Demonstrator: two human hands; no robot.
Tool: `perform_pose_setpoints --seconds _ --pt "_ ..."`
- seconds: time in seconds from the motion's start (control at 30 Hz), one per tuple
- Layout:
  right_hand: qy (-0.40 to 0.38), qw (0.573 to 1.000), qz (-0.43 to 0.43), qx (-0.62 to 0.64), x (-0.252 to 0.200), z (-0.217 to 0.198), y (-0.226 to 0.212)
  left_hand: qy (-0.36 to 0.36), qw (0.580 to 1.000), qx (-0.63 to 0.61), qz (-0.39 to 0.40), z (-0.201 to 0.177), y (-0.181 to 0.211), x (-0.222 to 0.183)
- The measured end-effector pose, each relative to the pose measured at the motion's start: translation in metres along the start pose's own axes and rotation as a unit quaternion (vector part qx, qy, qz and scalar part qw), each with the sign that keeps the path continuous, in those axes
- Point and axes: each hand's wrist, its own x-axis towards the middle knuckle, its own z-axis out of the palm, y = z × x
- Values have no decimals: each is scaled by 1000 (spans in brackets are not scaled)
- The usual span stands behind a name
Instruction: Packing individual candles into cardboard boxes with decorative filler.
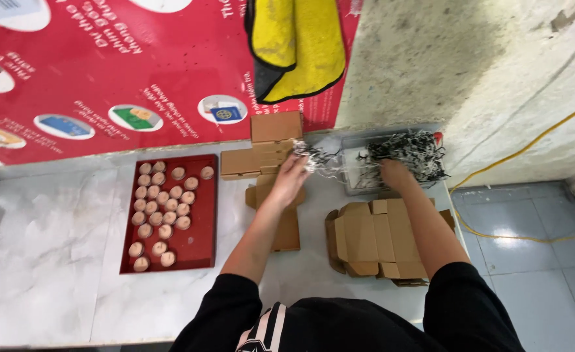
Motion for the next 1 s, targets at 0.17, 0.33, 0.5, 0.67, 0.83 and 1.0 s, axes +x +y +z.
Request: perform_pose_setpoints --seconds 0.17,0.33,0.5,0.67,0.83,1.0 --pt "29 994 69 80 -10 -41 -5 32 998 38 36 -56 41 -77" --pt "-76 974 189 101 -37 -208 -129 9 972 185 146 -95 48 -139" --pt "108 982 21 151 -58 -272 -224 68 918 376 109 -89 57 -189" --pt "27 939 -116 321 -75 -252 -300 114 890 431 97 -75 73 -217" --pt "-105 880 -161 435 -99 -248 -374 95 853 485 168 -77 57 -212" --pt "-133 797 -142 572 -108 -241 -416 36 835 512 199 -46 54 -211"
